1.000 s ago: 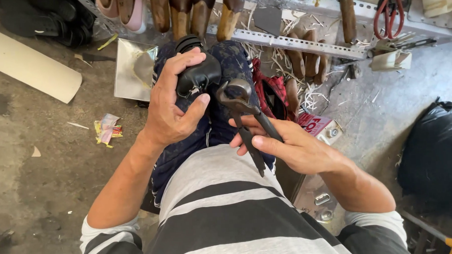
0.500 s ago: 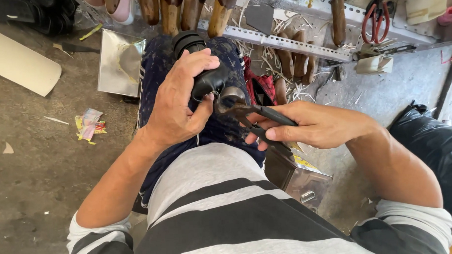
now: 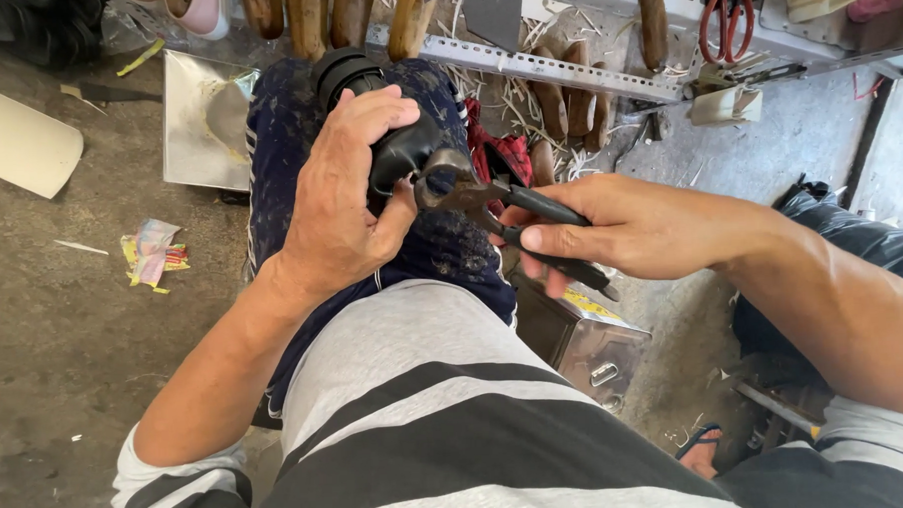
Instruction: The person is shaping a leather shoe upper by stretching it over a last with pliers and securing it with a hammer.
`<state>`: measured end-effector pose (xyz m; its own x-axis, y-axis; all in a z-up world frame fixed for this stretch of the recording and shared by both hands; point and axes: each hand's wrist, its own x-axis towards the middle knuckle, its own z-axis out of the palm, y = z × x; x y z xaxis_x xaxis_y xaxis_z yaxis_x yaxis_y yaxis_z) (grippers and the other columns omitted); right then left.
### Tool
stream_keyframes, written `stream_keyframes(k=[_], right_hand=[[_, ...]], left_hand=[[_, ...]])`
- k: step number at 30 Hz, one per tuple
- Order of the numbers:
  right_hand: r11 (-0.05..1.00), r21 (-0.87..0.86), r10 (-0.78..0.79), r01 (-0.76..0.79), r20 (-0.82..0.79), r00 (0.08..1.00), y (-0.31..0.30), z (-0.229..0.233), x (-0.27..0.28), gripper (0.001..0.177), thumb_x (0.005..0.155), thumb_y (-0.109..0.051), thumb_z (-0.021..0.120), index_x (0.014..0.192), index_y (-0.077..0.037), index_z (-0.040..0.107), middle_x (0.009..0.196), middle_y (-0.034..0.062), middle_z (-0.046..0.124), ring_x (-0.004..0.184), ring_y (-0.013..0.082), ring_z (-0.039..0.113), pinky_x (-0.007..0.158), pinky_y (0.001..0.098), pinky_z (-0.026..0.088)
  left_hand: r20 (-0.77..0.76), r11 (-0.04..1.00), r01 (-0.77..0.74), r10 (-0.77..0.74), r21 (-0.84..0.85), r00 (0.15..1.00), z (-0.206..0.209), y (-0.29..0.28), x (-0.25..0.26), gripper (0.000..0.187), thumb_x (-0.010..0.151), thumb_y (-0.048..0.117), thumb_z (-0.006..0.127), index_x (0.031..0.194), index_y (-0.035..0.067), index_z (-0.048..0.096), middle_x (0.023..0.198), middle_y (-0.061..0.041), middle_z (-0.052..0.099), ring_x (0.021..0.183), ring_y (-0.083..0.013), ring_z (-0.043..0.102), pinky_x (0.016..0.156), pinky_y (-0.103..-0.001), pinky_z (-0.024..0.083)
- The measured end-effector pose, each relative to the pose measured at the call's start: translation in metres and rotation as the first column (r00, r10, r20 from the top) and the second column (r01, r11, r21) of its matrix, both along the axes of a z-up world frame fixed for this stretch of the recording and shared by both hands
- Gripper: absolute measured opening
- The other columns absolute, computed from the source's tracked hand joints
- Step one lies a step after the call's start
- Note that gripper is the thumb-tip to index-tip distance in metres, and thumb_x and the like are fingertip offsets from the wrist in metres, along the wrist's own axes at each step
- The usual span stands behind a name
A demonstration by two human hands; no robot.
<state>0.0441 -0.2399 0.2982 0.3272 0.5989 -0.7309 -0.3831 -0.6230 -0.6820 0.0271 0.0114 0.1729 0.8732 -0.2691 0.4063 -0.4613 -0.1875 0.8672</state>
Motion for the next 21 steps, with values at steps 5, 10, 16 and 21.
stream_keyframes(k=[5,10,16,21], right_hand=[[0.939,-0.339,0.113,0.053,0.452,0.885,0.018,-0.024,-0.032,0.026,0.105,-0.032,0.049,0.092,-0.019,0.067,0.058,-0.0069,0.068,0.047,0.0122,0.063,0.056,0.0305,0.048],[0.972,-0.138,-0.089,0.189,0.528,0.845,0.029,-0.049,-0.045,0.031,0.105,-0.029,0.047,0.115,-0.012,0.071,0.071,-0.006,0.069,0.062,0.0083,0.071,0.068,0.0267,0.054],[0.986,0.1,-0.153,0.137,0.174,0.973,0.014,-0.014,-0.028,0.041,0.105,-0.04,0.043,0.102,-0.009,0.07,0.091,0.0008,0.074,0.088,0.0131,0.068,0.091,0.0298,0.051],[0.957,0.077,-0.261,0.279,-0.189,0.947,0.0,-0.013,-0.026,0.039,0.101,-0.03,0.052,0.121,0.001,0.066,0.096,0.0096,0.073,0.085,0.0204,0.076,0.08,0.0328,0.063]], left_hand=[[-0.006,0.997,0.081,-0.081,0.009,0.997,0.009,0.009,0.011,0.046,0.095,-0.005,0.056,0.14,-0.003,0.044,0.138,-0.024,0.057,0.139,-0.0437,0.054,0.127,-0.057,0.035],[-0.036,0.99,0.14,-0.14,0.007,0.99,0.013,0.018,0.02,0.052,0.09,-0.006,0.057,0.14,-0.002,0.042,0.14,-0.023,0.052,0.137,-0.0404,0.052,0.123,-0.049,0.039],[-0.028,0.986,0.151,-0.149,0.066,0.988,0.005,0.007,0.01,0.05,0.096,0.0,0.057,0.144,0.001,0.041,0.145,-0.017,0.052,0.145,-0.0413,0.05,0.13,-0.066,0.027],[-0.02,0.989,0.105,-0.103,0.106,0.994,0.001,-0.004,0.001,0.051,0.095,-0.001,0.058,0.144,0.001,0.042,0.145,-0.02,0.052,0.145,-0.0418,0.05,0.129,-0.064,0.026]])
